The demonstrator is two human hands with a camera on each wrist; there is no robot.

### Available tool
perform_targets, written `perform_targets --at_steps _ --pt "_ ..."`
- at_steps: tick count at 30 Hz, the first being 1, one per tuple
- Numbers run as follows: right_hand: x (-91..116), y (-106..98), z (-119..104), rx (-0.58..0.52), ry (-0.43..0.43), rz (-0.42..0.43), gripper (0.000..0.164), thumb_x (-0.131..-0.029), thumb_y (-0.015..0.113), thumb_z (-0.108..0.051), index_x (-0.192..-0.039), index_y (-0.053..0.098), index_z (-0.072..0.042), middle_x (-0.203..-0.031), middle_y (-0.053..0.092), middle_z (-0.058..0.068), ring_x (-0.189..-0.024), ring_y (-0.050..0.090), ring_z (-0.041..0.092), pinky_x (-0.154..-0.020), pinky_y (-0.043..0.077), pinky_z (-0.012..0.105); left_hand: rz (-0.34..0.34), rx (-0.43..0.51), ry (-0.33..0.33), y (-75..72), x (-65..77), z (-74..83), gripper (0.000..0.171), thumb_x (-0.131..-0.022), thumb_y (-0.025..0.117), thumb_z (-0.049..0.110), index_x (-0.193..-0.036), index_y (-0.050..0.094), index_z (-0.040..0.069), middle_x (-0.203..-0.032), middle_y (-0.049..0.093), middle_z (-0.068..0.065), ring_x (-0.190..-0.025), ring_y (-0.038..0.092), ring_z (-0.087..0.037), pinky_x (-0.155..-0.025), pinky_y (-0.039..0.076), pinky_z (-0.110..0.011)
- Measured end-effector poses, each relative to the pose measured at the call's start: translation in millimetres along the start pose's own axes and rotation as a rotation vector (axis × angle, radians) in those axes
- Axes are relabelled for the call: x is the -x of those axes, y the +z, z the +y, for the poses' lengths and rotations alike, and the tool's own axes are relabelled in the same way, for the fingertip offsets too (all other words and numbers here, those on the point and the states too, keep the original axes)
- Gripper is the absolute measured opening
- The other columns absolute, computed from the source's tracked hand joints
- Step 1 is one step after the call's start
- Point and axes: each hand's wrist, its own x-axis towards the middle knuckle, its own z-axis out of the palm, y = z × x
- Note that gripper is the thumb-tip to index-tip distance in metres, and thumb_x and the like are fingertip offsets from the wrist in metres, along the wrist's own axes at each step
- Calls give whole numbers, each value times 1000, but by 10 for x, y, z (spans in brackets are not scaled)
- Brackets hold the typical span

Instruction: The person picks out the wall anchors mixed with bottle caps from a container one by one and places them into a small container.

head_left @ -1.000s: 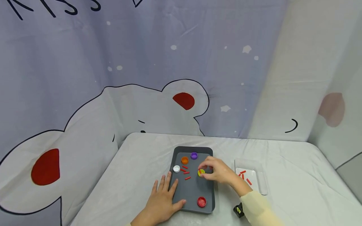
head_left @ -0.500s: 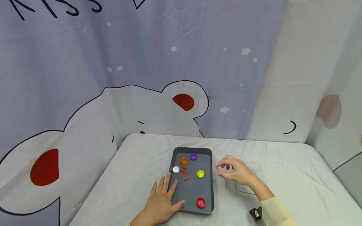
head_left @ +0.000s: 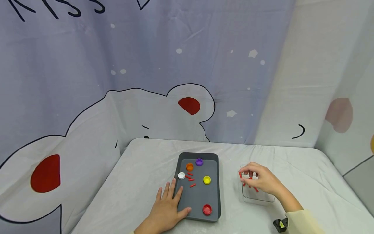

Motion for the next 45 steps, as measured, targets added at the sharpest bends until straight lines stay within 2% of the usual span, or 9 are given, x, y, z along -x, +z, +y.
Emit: perform_targets --at_steps 6,13,21,30,37,42,45 --pt "117 -107 73 25 9 36 28 -80 86 -8 -102 74 -19 -86 62 -11 -72 53 11 -62 41 26 4 2 1 -4 -9 -12 88 -94 48 72 -154 44 8 -167 15 -21 -152 16 -48 -116 11 -69" --pt "270 -242 169 66 62 66 26 -80 85 -7 -102 74 -15 -83 63 -7 -72 54 10 -64 40 25 -8 3 -1 -7 2 -6 88 -94 46 73 -154 43 8 -167 14 -21 -152 16 -47 -116 12 -69" --pt "415 -367 275 96 126 85 23 -82 83 -8 -101 75 -17 -83 62 -12 -72 54 8 -63 40 23 -8 -1 -3 -16 13 10 89 -94 46 73 -154 43 9 -168 14 -21 -152 16 -47 -116 12 -69" --pt "482 -407 376 87 158 91 23 -81 83 -7 -103 75 -10 -82 61 -11 -71 53 8 -62 40 20 -5 -2 -2 -3 12 3 89 -94 45 73 -155 43 9 -168 14 -21 -152 16 -47 -116 12 -68" --pt "487 -419 433 78 140 96 30 -79 84 -3 -107 74 -4 -81 60 -10 -71 53 9 -62 40 22 -5 -9 -3 -1 10 4 89 -93 45 74 -155 42 9 -168 14 -20 -151 17 -47 -116 12 -69" --pt "420 -335 424 61 98 90 33 -76 84 1 -106 74 -8 -82 61 -7 -70 54 12 -62 40 23 -3 -14 -6 -5 9 2 90 -93 45 74 -155 43 9 -168 14 -20 -151 17 -48 -116 13 -69" --pt "329 -271 360 50 53 67 35 -76 85 1 -107 74 -11 -85 62 -9 -71 55 13 -63 41 25 -2 -12 -8 -1 10 4 89 -93 45 74 -155 43 10 -168 15 -20 -151 17 -47 -116 13 -69"
